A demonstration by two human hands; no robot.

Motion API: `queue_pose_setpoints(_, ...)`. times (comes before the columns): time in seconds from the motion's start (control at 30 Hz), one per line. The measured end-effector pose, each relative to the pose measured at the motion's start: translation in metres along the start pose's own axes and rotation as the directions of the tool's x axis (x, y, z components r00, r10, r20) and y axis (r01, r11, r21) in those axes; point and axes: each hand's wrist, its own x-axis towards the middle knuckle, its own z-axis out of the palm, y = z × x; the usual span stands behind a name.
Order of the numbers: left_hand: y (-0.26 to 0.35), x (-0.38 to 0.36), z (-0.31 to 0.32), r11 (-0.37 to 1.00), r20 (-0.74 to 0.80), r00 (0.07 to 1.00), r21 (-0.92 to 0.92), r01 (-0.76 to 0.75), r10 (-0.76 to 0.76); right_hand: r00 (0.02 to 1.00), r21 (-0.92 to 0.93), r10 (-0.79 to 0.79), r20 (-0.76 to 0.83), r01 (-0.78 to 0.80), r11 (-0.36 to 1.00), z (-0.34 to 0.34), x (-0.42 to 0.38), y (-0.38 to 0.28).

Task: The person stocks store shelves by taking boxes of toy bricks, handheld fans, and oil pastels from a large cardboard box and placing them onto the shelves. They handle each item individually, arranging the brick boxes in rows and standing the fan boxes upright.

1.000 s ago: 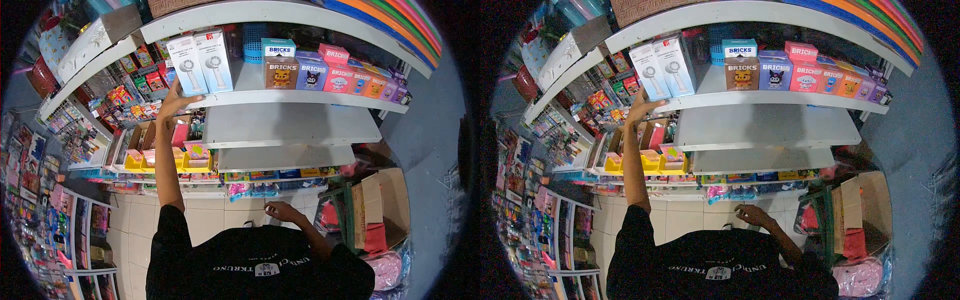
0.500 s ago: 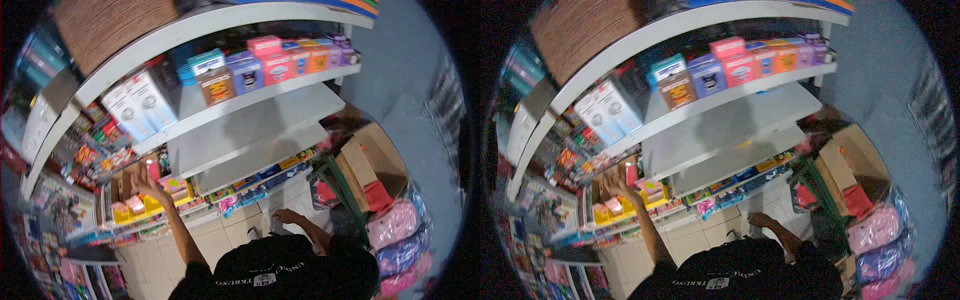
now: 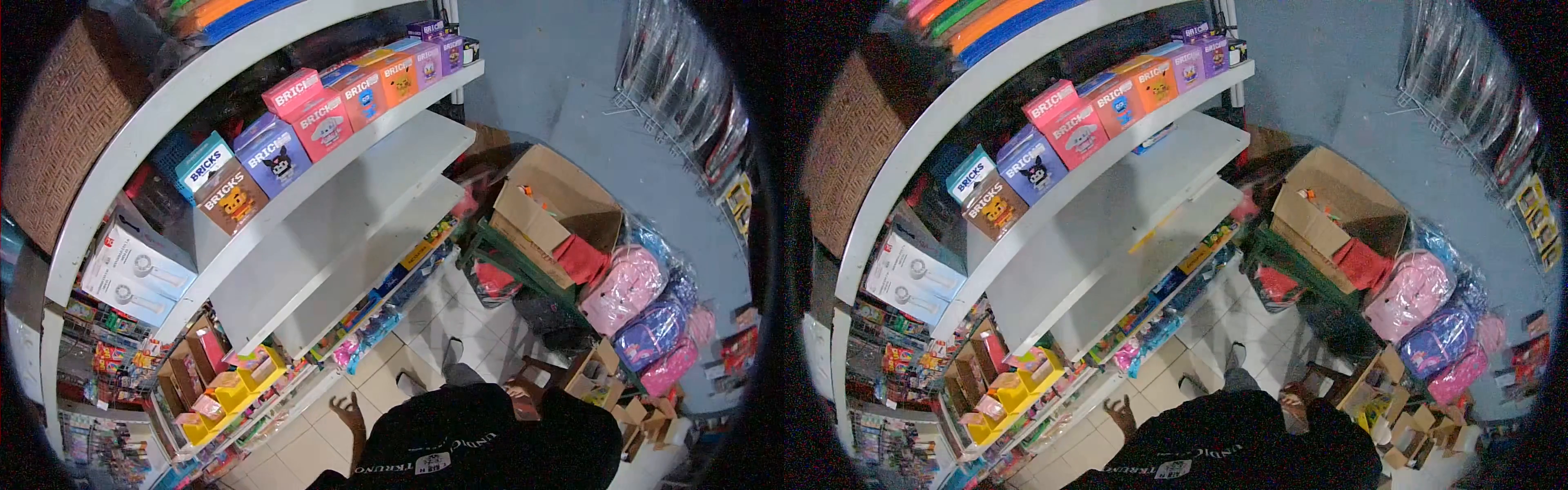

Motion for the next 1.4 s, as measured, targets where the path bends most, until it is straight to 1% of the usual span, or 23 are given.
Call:
queue_pose_setpoints(0.03, 0.024, 0.014, 0.005, 0.999, 0.006, 0.999, -0.016, 0.039, -0.039, 0.991, -0.118, -0.121, -0.063, 0.113, 0.987, -0.001, 0.006, -0.011)
queue_pose_setpoints(0.07, 0.046, 0.032, 0.011, 0.992, 0.001, 0.992, -0.009, -0.129, 0.129, 0.938, -0.289, -0.316, -0.14, 0.266, 0.92, -0.005, 0.018, -0.025)
queue_pose_setpoints(0.1, 0.065, 0.051, 0.017, 0.956, -0.005, 0.956, 0.001, -0.293, 0.293, 0.829, -0.463, -0.515, -0.216, 0.377, 0.802, -0.015, 0.032, -0.047)
queue_pose_setpoints(0.13, 0.08, 0.069, 0.025, 0.948, -0.02, 0.948, -0.029, -0.318, 0.317, 0.655, -0.621, -0.695, -0.296, 0.421, 0.661, -0.033, 0.052, -0.076)
queue_pose_setpoints(0.17, 0.108, 0.086, 0.029, 0.92, 0.038, 0.92, 0.021, -0.391, 0.39, 0.486, -0.649, -0.78, -0.395, 0.453, 0.611, -0.06, 0.065, -0.113)
queue_pose_setpoints(0.2, 0.156, 0.096, 0.031, 0.895, 0.046, 0.898, 0.077, -0.44, 0.437, 0.382, -0.592, -0.792, -0.476, 0.527, 0.61, -0.098, 0.06, -0.167)
queue_pose_setpoints(0.23, 0.19, 0.108, 0.042, 0.854, -0.067, 0.852, 0.082, -0.513, 0.519, 0.276, -0.479, -0.769, -0.576, 0.649, 0.591, -0.143, 0.053, -0.227)
queue_pose_setpoints(0.27, 0.234, 0.124, 0.042, 0.666, -0.062, 0.668, 0.186, -0.722, 0.741, 0.181, -0.399, -0.742, -0.645, 0.749, 0.529, -0.187, 0.036, -0.286)
queue_pose_setpoints(0.3, 0.261, 0.139, 0.04, 0.556, -0.073, 0.554, 0.218, -0.802, 0.829, 0.089, -0.333, -0.71, -0.699, 0.838, 0.433, -0.231, 0.011, -0.348)
queue_pose_setpoints(0.37, 0.345, 0.146, 0.037, 0.613, -0.245, 0.582, 0.071, -0.787, 0.775, 0.056, -0.218, -0.647, -0.761, 0.916, 0.336, -0.314, -0.046, -0.457)
queue_pose_setpoints(0.4, 0.388, 0.153, 0.036, 0.56, -0.33, 0.489, 0.167, -0.812, 0.807, 0.056, -0.139, -0.633, -0.772, 0.957, 0.253, -0.349, -0.096, -0.515)
queue_pose_setpoints(0.43, 0.425, 0.159, 0.033, 0.506, -0.397, 0.384, 0.267, -0.82, 0.833, -0.011, -0.061, -0.521, -0.854, 0.995, 0.078, -0.36, -0.146, -0.561)
queue_pose_setpoints(0.47, 0.454, 0.165, 0.031, 0.515, -0.448, 0.353, 0.317, -0.796, 0.821, 0.084, -0.036, -0.595, -0.799, 0.982, 0.187, -0.402, -0.172, -0.596)
queue_pose_setpoints(0.53, 0.499, 0.179, 0.03, 0.525, -0.512, 0.304, 0.367, -0.768, 0.803, -0.127, -0.144, -0.645, -0.754, 0.989, -0.026, -0.461, -0.185, -0.662)
queue_pose_setpoints(0.6, 0.519, 0.194, 0.038, 0.576, -0.548, 0.337, 0.35, -0.739, 0.766, -0.147, -0.047, -0.642, -0.753, 0.984, -0.17, -0.482, -0.213, -0.71)
queue_pose_setpoints(0.7, 0.532, 0.211, 0.05, 0.665, -0.6, 0.401, 0.313, -0.678, 0.692, -0.119, 0.106, -0.723, -0.681, 0.96, -0.257, -0.51, -0.232, -0.762)
queue_pose_setpoints(0.83, 0.533, 0.223, 0.052, 0.74, -0.632, 0.478, 0.24, -0.629, 0.611, -0.048, 0.26, -0.823, -0.565, 0.937, -0.234, -0.521, -0.24, -0.798)
queue_pose_setpoints(0.93, 0.539, 0.223, 0.057, 0.766, -0.598, 0.554, 0.168, -0.621, 0.58, -0.011, 0.259, -0.945, -0.327, 0.961, -0.1, -0.523, -0.238, -0.816)
queue_pose_setpoints(0.97, 0.541, 0.222, 0.058, 0.771, -0.581, 0.554, 0.22, -0.598, 0.596, 0.064, 0.204, -0.935, -0.349, 0.979, -0.009, -0.522, -0.236, -0.817)
queue_pose_setpoints(1.07, 0.539, 0.223, 0.062, 0.825, -0.547, 0.641, 0.188, -0.533, 0.539, 0.062, 0.243, -0.954, -0.294, 0.97, -0.012, -0.495, -0.259, -0.813)
queue_pose_setpoints(1.1, 0.539, 0.224, 0.064, 0.821, -0.556, 0.625, 0.217, -0.527, 0.548, 0.035, 0.27, -0.955, -0.294, 0.962, -0.048, -0.493, -0.259, -0.813)
queue_pose_setpoints(1.2, 0.542, 0.219, 0.069, 0.856, -0.537, 0.678, 0.198, -0.478, 0.502, -0.016, 0.554, -0.996, -0.089, 0.83, -0.063, -0.496, -0.263, -0.811)
queue_pose_setpoints(1.4, 0.542, 0.22, 0.072, 0.834, -0.561, 0.634, 0.215, -0.508, 0.532, -0.02, 0.668, -1.0, 0.023, 0.744, 0.0, -0.5, -0.258, -0.816)
